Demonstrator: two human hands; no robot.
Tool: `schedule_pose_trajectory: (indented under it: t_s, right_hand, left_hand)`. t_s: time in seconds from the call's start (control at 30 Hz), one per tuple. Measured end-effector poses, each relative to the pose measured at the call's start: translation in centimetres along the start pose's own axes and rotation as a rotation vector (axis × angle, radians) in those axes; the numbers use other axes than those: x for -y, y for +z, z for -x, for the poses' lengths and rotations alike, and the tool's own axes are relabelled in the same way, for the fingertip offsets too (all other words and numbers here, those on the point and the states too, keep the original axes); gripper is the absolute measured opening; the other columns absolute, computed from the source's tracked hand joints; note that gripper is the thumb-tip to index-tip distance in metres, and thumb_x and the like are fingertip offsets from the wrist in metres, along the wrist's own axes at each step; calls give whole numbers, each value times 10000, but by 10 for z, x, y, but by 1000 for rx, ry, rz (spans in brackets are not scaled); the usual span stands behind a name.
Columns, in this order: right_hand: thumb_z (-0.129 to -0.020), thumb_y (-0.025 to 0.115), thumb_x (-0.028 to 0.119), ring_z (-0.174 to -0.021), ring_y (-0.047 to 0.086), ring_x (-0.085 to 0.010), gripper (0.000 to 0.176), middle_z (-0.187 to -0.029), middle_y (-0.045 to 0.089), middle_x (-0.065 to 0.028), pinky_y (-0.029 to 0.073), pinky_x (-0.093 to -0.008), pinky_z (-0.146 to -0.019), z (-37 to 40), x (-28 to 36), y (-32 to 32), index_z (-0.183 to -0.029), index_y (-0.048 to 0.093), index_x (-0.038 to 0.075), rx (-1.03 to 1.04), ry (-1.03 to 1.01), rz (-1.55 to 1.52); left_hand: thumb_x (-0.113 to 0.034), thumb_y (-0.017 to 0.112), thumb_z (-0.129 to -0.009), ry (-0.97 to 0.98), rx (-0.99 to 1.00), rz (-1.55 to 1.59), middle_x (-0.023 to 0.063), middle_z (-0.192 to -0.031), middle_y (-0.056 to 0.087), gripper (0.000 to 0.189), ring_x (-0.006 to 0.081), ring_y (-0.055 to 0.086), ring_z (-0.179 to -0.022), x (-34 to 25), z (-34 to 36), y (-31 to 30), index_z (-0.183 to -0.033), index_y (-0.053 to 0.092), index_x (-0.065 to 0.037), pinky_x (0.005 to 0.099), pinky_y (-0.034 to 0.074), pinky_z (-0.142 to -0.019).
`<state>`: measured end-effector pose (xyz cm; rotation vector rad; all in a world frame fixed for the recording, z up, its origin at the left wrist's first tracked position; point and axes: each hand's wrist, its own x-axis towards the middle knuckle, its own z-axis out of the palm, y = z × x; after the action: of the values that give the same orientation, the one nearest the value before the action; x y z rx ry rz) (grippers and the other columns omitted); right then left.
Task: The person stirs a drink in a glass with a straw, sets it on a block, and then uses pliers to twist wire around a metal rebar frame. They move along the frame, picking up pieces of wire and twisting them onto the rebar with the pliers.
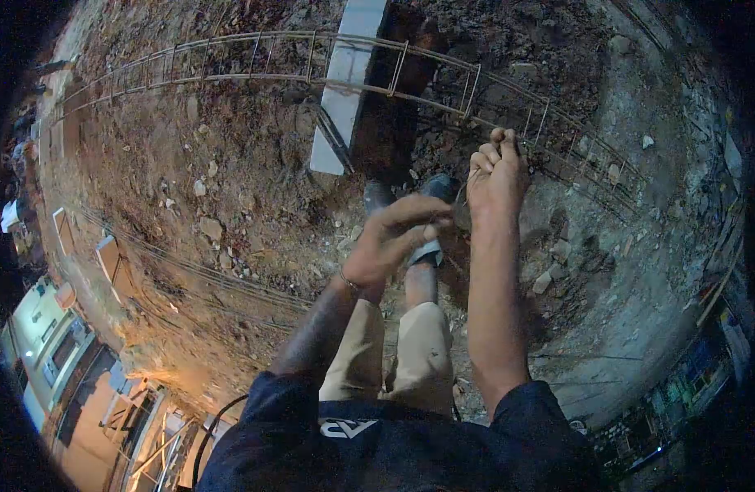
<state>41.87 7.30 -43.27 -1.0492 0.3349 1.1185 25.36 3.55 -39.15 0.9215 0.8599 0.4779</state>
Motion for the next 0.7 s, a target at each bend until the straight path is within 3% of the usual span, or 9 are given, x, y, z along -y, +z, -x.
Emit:
schedule_pose_trajectory:
  t_s: [0.1,0.2,0.27,0.37,0.5,0.57,0.6,0.63,0.7]
  right_hand:
    - [-859,472,197,-489,348,-51,88,-762,528,-23,270,-157,-392,7,-1,5,-875,468,111,1,-2,-13]
    - [-857,470,153,-493,346,-63,96,-750,505,-44,281,-165,-393,14,-5,11,-853,458,58,-11,-92,47]
    - [-851,482,157,-500,355,-65,98,-754,507,-49,283,-165,-399,27,-8,19,-853,455,63,9,-133,119]
    - [-839,507,160,-528,389,-75,103,-768,515,-64,301,-180,-421,28,-4,20,-856,449,77,94,-123,168]
    - [-837,513,173,-535,414,-100,110,-759,532,-66,333,-220,-448,24,12,25,-861,439,96,226,-190,225]
    - [-841,503,168,-560,409,-104,102,-770,515,-53,338,-214,-475,27,23,28,-856,437,91,168,-164,63]
    - [-847,488,160,-578,396,-106,91,-784,495,-42,346,-224,-500,20,27,20,-854,437,85,215,-96,-117]
    - [-847,488,160,-578,396,-106,91,-784,495,-42,346,-224,-500,21,30,21,-854,437,85,219,-100,-112]
    - [-887,387,138,-540,366,-112,112,-731,465,-52,349,-241,-492,26,32,24,-831,423,49,234,-66,-393]
  left_hand:
    - [-163,602,-750,154,-9,122,105,-1042,518,210,152,492,-924,6,-9,-3,-903,586,-20,287,378,-830]
    - [-149,601,-755,113,54,152,92,-1003,537,170,143,493,-902,3,-10,0,-851,584,-10,278,384,-813]
    - [-125,613,-743,-95,43,195,80,-950,552,142,140,498,-878,-2,-8,4,-803,583,0,278,395,-791]
    - [-81,630,-720,-55,64,133,74,-918,556,109,133,502,-853,-5,-9,2,-744,576,11,262,403,-765]
    - [-30,624,-705,-138,-88,-230,85,-899,554,200,132,507,-825,-18,-7,-3,-883,541,6,253,411,-740]
    - [21,607,-695,54,-236,287,97,-913,544,429,135,510,-819,-20,-4,6,-1084,432,-24,256,416,-738]
    - [-62,585,-737,86,-192,388,103,-910,538,537,146,518,-811,-18,-2,8,-1197,309,-54,273,420,-752]
    - [-62,585,-737,91,-190,393,103,-910,538,537,146,518,-811,-18,1,14,-1197,309,-54,273,420,-752]
    - [-187,555,-779,2,-192,1139,97,-926,522,470,151,506,-800,-17,4,33,-1182,352,-54,264,423,-728]
